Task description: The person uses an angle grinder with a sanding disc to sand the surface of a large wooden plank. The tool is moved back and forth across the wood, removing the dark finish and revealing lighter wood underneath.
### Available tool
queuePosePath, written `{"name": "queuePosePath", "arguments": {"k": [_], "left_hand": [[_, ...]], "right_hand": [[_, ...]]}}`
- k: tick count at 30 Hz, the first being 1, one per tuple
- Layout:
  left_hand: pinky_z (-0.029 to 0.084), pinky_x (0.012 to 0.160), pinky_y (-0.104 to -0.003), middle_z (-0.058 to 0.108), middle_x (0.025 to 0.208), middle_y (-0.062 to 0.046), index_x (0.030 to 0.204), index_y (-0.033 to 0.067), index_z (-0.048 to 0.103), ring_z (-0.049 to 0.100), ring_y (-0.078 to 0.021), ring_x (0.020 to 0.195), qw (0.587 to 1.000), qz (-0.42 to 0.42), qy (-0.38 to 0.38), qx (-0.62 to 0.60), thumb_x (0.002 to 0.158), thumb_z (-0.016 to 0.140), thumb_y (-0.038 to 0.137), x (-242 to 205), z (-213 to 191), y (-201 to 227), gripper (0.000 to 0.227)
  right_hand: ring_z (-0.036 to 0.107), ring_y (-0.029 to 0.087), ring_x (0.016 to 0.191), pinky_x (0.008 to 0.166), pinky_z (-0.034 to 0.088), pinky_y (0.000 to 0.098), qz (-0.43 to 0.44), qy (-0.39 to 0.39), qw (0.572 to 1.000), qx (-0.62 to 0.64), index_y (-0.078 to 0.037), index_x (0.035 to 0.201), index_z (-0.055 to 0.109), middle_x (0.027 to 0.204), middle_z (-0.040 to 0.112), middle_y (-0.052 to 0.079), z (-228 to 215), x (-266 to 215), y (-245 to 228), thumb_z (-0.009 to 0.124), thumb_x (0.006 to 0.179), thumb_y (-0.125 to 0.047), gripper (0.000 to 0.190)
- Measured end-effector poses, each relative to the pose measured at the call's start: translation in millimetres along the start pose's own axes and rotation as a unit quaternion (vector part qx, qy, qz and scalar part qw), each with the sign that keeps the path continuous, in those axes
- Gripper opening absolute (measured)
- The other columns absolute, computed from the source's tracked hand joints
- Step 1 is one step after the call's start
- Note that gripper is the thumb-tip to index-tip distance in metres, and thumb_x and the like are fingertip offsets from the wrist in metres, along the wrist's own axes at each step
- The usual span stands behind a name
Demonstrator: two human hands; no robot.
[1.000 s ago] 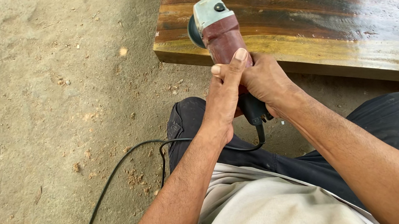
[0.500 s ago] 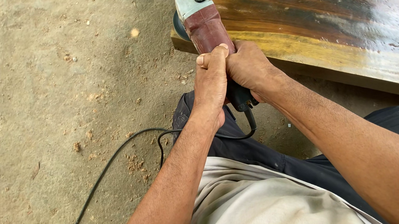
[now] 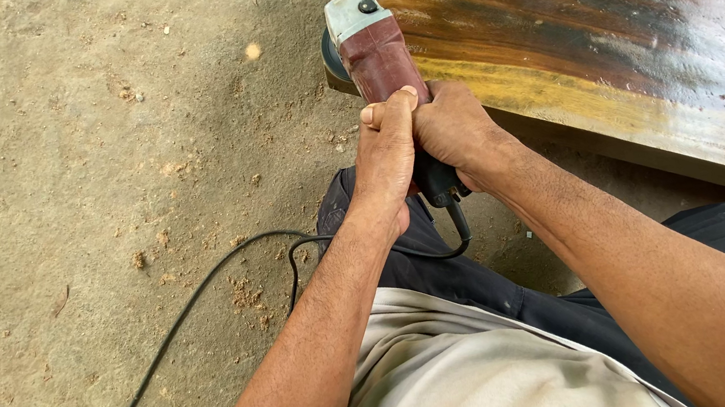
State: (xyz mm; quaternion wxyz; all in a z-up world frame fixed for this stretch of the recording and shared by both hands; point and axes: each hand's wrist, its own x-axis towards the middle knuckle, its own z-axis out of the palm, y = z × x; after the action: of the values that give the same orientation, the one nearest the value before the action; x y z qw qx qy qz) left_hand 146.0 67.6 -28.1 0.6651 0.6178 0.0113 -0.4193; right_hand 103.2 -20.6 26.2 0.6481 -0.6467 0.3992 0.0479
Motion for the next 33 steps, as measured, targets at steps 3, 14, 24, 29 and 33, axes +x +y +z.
{"name": "queuePosePath", "arguments": {"k": [3, 14, 24, 29, 33], "left_hand": [[0.051, 0.087, -0.043, 0.060, 0.109, -0.012, 0.125, 0.0062, 0.056, 0.059, -0.0223, 0.101, 1.000, 0.014, 0.001, -0.013, 0.084, 0.059, 0.055, 2, -1, 2, 0.064], [0.056, 0.075, -0.042, 0.059, 0.108, -0.012, 0.124, 0.0077, 0.053, 0.061, -0.0214, 0.097, 1.000, -0.021, 0.001, -0.016, 0.083, 0.059, 0.056, 6, -4, 8, 0.063], [0.057, 0.068, -0.041, 0.059, 0.102, -0.013, 0.123, 0.0072, 0.053, 0.063, -0.0230, 0.091, 0.999, -0.026, -0.034, -0.008, 0.084, 0.058, 0.057, 14, 17, -4, 0.064], [0.051, 0.089, -0.040, 0.061, 0.108, -0.009, 0.122, 0.0082, 0.056, 0.059, -0.0197, 0.104, 1.000, -0.006, 0.008, -0.025, 0.085, 0.059, 0.053, 9, 0, -2, 0.059], [0.050, 0.090, -0.038, 0.062, 0.110, -0.011, 0.121, 0.0076, 0.058, 0.059, -0.0196, 0.105, 0.999, 0.000, -0.029, -0.030, 0.087, 0.059, 0.052, 10, 9, -9, 0.056]], "right_hand": [[0.065, 0.017, 0.053, 0.039, 0.055, 0.0321, 0.000, 0.000, 1.000, 0.006, 0.004, 0.110, 0.066, 0.078, 0.068, 0.014, 2, 0, -3, 0.080, 0.081, -0.034, 0.049], [0.069, 0.018, 0.062, 0.048, 0.058, 0.0342, 0.010, 0.004, 1.000, 0.003, 0.003, 0.112, 0.066, 0.083, 0.070, 0.014, 5, 7, -8, 0.081, 0.079, -0.034, 0.052], [0.068, 0.020, 0.056, 0.046, 0.061, 0.0344, 0.013, 0.048, 0.999, 0.003, 0.002, 0.113, 0.064, 0.082, 0.070, 0.016, -15, 5, 3, 0.077, 0.084, -0.031, 0.046], [0.068, 0.015, 0.061, 0.048, 0.058, 0.0312, -0.020, 0.005, 1.000, 0.002, 0.003, 0.110, 0.068, 0.085, 0.071, 0.013, -1, 11, 4, 0.077, 0.085, -0.029, 0.042], [0.068, 0.018, 0.058, 0.047, 0.059, 0.0337, -0.005, 0.014, 1.000, 0.006, 0.002, 0.109, 0.067, 0.084, 0.071, 0.014, -12, 7, 10, 0.075, 0.085, -0.031, 0.041]]}}
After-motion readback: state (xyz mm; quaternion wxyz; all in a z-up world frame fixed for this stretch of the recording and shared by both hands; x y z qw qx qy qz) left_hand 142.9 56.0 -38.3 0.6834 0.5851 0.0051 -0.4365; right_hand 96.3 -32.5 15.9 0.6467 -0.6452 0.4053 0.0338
